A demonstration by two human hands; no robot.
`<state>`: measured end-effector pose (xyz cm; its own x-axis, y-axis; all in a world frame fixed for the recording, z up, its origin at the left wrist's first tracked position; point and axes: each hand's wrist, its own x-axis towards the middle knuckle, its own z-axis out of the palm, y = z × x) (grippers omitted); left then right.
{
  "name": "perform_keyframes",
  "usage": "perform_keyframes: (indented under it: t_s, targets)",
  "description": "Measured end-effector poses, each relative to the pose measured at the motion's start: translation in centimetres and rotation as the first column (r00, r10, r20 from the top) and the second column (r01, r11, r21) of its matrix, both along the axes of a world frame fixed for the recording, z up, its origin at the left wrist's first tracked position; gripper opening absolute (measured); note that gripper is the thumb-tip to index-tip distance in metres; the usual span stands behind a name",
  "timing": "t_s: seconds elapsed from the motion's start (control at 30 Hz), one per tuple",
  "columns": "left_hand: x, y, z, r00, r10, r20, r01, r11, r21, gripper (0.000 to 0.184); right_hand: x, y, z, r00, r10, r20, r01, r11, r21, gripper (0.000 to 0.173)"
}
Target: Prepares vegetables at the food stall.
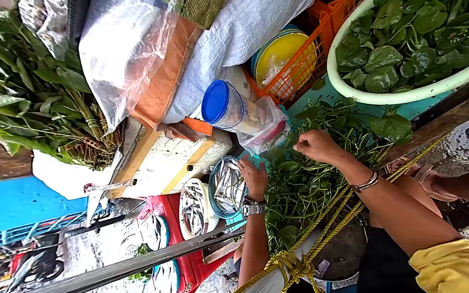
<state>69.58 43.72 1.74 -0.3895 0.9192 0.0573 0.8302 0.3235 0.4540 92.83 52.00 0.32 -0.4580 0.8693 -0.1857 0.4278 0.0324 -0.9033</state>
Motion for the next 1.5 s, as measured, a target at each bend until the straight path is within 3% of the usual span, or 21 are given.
perform_keyframes:
  t_s: [0.07, 0.13, 0.23, 0.4, 0.7, 0.77, 0.83, 0.9, 0.97, 1.03, 1.1, 1.2, 1.3, 1.4, 1.5]
  targets:
    - [1.0, 0.8, 0.3, 0.974, -0.157, -0.162, 0.186, 0.965, 0.183, 0.047, 0.1, -0.8, 0.2, 0.998, -0.058, -0.04, 0.059, 0.998, 0.033, 0.023]
    - [2.1, 2.1, 0.4, 0.894, -0.341, -0.291, 0.414, 0.876, 0.246, 0.029, 0.0, -1.1, 0.3, 0.996, -0.08, -0.046, 0.082, 0.995, 0.057, 0.021]
    - [3.2, 4.9, 0.6, 0.729, -0.533, -0.429, 0.616, 0.785, 0.072, 0.026, 0.0, -0.3, 0.0, 1.0, 0.002, 0.02, -0.003, 1.0, 0.028, 0.022]
    - [2.8, 9.6, -0.8, 0.55, -0.641, -0.535, 0.67, 0.721, -0.175, 0.02, -0.1, -0.5, -0.2, 0.999, 0.007, 0.035, -0.008, 1.0, 0.029, 0.021]
    - [3.1, 10.2, -0.1, 0.343, -0.695, -0.632, 0.7, 0.638, -0.321, 0.017, 0.0, 0.1, 0.3, 0.99, 0.106, 0.091, -0.104, 0.994, -0.024, 0.025]
    - [3.0, 10.1, -0.1, 0.382, -0.706, -0.596, 0.725, 0.629, -0.281, 0.016, -0.1, -0.1, 0.3, 0.992, 0.086, 0.089, -0.085, 0.996, -0.019, 0.024]
    - [2.8, 10.1, -0.6, 0.528, -0.69, -0.494, 0.732, 0.665, -0.147, 0.016, 0.0, 0.1, 0.3, 0.99, 0.107, 0.096, -0.105, 0.994, -0.032, 0.025]
    - [3.1, 10.0, -0.4, 0.696, -0.653, -0.299, 0.692, 0.721, 0.037, 0.015, -0.1, 0.3, 0.0, 0.991, 0.109, 0.078, -0.108, 0.994, -0.018, 0.025]
    - [3.8, 10.1, 0.7, 0.792, -0.605, -0.082, 0.608, 0.768, 0.202, 0.013, 0.0, 0.3, -0.1, 0.994, 0.103, 0.033, -0.102, 0.994, -0.024, 0.025]
    - [4.8, 10.1, 2.3, 0.81, -0.579, 0.088, 0.528, 0.787, 0.319, 0.013, 0.2, 0.2, 0.2, 0.996, 0.046, -0.076, -0.051, 0.996, -0.07, 0.025]
    - [5.8, 9.9, 3.9, 0.763, -0.583, 0.279, 0.485, 0.802, 0.349, 0.012, 0.5, -0.3, 1.0, 0.947, -0.136, -0.29, 0.066, 0.969, -0.237, 0.03]
    - [7.1, 8.8, 5.4, 0.638, -0.565, 0.524, 0.475, 0.824, 0.309, 0.009, 1.0, -0.1, 1.9, 0.708, -0.46, -0.536, 0.136, 0.834, -0.535, 0.049]
    - [7.9, 7.8, 5.2, 0.611, -0.558, 0.562, 0.462, 0.827, 0.32, 0.007, 1.2, -0.2, 1.9, 0.61, -0.407, -0.68, -0.014, 0.853, -0.522, 0.057]
    - [7.3, 6.9, 5.6, 0.655, -0.548, 0.521, 0.452, 0.836, 0.312, 0.023, 1.6, -0.7, 2.0, 0.579, -0.251, -0.776, -0.153, 0.901, -0.406, 0.028]
    - [5.6, 4.0, 7.1, 0.764, -0.502, 0.406, 0.477, 0.863, 0.168, 0.031, 1.5, -0.7, 1.8, 0.564, -0.276, -0.778, -0.145, 0.895, -0.423, 0.016]
